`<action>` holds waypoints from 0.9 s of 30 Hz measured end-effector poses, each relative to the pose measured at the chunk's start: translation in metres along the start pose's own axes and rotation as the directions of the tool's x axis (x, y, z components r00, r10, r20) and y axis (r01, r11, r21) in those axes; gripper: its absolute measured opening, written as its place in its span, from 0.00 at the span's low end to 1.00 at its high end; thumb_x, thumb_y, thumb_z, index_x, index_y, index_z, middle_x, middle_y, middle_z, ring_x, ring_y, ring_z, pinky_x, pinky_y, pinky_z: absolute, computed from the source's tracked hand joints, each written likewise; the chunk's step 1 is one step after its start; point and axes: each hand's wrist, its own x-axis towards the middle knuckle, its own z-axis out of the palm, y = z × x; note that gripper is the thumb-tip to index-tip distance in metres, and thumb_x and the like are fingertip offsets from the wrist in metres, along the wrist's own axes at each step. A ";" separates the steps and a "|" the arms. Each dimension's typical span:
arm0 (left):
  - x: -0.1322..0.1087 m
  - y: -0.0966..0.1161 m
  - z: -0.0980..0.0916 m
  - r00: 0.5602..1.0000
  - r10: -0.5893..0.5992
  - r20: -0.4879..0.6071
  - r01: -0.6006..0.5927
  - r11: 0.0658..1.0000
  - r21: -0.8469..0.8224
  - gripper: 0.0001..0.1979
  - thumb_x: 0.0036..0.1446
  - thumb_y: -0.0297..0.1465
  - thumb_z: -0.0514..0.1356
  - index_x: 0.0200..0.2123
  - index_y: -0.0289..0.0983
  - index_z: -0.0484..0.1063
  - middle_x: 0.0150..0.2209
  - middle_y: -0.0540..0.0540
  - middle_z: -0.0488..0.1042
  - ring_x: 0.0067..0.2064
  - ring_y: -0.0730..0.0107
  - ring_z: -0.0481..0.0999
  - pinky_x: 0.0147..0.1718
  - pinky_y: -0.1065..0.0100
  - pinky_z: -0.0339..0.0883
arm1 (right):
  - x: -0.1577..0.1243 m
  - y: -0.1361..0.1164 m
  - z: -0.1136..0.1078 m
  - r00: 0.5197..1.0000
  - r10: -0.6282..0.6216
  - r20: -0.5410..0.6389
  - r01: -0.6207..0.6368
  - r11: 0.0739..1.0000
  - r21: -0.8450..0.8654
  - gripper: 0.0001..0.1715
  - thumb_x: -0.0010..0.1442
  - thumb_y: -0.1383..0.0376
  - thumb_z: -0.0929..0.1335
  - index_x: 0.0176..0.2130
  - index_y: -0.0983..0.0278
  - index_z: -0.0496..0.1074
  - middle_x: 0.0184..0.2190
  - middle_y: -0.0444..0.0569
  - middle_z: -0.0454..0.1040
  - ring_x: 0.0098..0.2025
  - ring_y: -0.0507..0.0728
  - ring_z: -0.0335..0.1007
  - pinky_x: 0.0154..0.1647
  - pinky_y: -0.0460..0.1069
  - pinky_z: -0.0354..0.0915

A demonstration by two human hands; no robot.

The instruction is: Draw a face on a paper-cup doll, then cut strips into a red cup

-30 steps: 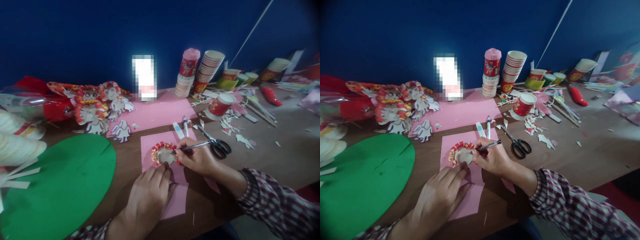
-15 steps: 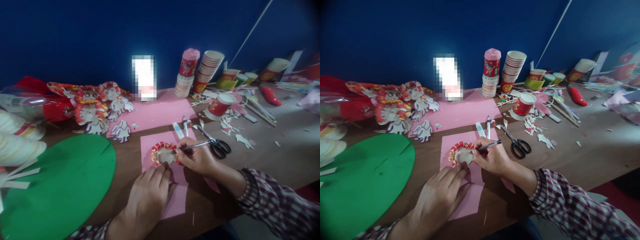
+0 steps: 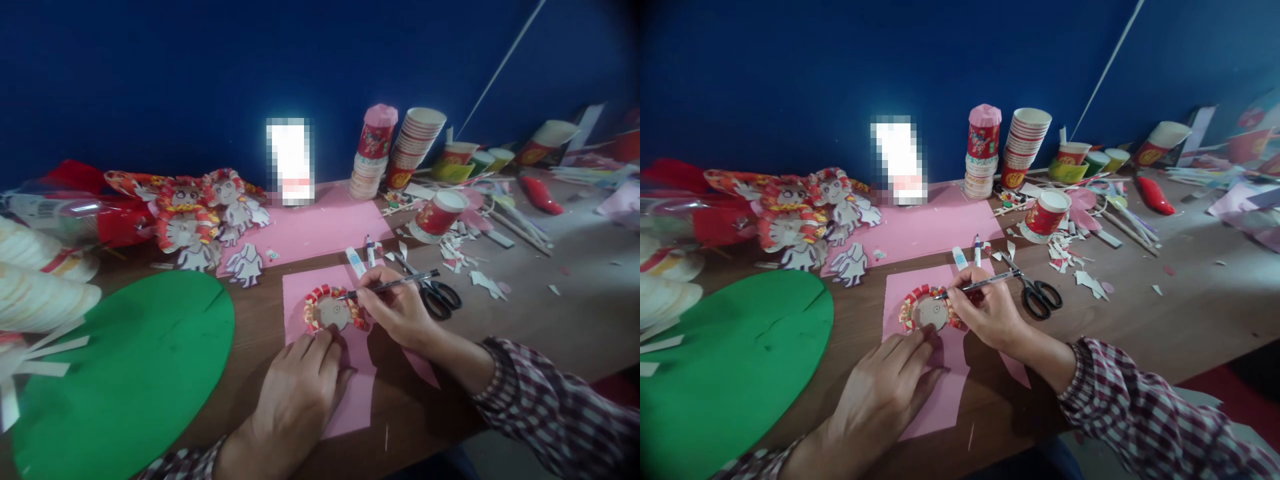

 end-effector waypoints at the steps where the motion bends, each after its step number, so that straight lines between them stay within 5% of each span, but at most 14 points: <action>1: 0.000 0.000 0.000 1.000 -0.002 -0.002 0.002 1.000 -0.002 0.11 0.55 0.33 0.59 0.40 0.33 0.72 0.40 0.41 0.76 0.36 0.59 0.74 0.29 0.59 0.73 | 0.000 0.000 0.000 1.000 0.000 0.003 0.000 1.000 0.010 0.04 0.59 0.68 0.64 0.31 0.63 0.63 0.17 0.37 0.65 0.17 0.46 0.63 0.17 0.41 0.61; 9: 0.002 -0.001 0.001 1.000 -0.004 0.003 0.004 1.000 0.000 0.11 0.54 0.32 0.60 0.40 0.33 0.72 0.41 0.41 0.75 0.36 0.58 0.74 0.29 0.58 0.73 | -0.001 0.005 -0.003 0.998 -0.005 0.066 0.009 0.998 -0.060 0.02 0.59 0.68 0.64 0.35 0.63 0.64 0.20 0.39 0.66 0.20 0.48 0.64 0.20 0.43 0.62; 17: -0.001 -0.001 0.003 1.000 0.003 -0.024 -0.003 1.000 0.004 0.15 0.53 0.32 0.61 0.43 0.32 0.72 0.45 0.40 0.76 0.38 0.57 0.74 0.31 0.57 0.74 | 0.007 -0.022 0.009 0.991 -0.067 0.112 0.095 0.959 -0.267 0.04 0.53 0.72 0.64 0.31 0.64 0.65 0.23 0.41 0.64 0.22 0.47 0.58 0.22 0.43 0.58; 27: 0.001 0.001 0.001 0.999 -0.034 0.021 0.035 0.999 -0.041 0.11 0.54 0.32 0.60 0.40 0.34 0.72 0.42 0.41 0.76 0.38 0.58 0.74 0.31 0.58 0.73 | 0.005 0.002 0.011 0.976 -0.138 0.169 0.195 0.900 -0.390 0.03 0.55 0.68 0.64 0.29 0.65 0.66 0.22 0.43 0.66 0.22 0.49 0.59 0.22 0.45 0.57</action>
